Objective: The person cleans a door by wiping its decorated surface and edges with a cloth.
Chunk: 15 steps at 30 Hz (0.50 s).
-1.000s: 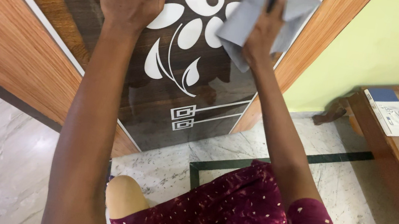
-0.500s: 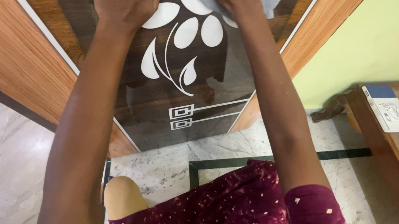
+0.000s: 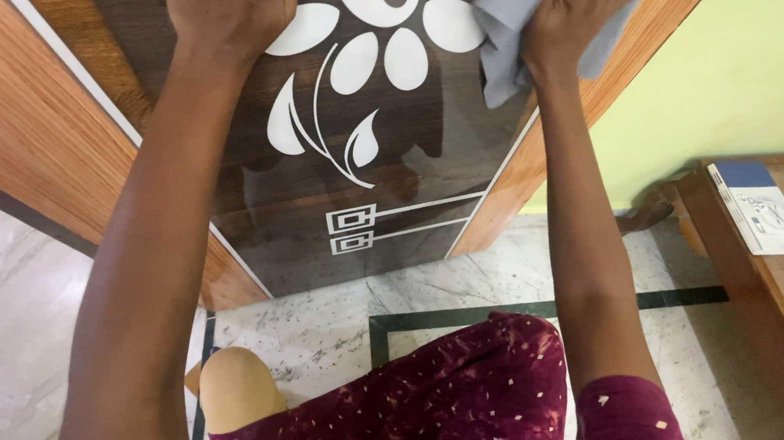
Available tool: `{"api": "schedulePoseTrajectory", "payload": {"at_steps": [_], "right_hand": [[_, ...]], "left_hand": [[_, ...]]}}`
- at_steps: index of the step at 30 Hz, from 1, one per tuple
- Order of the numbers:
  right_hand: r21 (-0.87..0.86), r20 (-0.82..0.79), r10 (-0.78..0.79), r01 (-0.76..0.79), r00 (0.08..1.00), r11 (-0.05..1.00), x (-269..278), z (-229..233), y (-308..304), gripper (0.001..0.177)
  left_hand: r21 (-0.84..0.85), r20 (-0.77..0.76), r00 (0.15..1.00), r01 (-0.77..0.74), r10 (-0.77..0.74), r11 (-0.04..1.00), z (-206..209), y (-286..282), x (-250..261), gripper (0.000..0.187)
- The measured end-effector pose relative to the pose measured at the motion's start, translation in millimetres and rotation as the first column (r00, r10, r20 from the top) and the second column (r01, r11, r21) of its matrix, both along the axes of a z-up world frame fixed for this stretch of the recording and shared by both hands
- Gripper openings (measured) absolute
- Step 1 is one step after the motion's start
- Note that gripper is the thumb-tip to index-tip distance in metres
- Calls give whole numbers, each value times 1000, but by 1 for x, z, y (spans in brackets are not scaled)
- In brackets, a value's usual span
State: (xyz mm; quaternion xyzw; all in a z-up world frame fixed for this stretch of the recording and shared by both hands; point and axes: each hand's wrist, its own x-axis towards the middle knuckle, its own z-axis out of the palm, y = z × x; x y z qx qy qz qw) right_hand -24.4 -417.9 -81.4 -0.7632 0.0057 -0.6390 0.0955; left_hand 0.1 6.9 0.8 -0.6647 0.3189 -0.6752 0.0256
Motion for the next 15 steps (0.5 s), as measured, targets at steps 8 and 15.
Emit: {"api": "schedulePoseTrajectory", "payload": {"at_steps": [8, 15], "right_hand": [[184, 97, -44, 26, 994, 983, 21, -76, -114, 68], [245, 67, -14, -2, 998, 970, 18, -36, -159, 60]], "left_hand": [[-6, -4, 1000, 2, -2, 1000, 8, -1, -10, 53], [7, -26, 1000, -9, 9, 1000, 3, 0, -3, 54]]}}
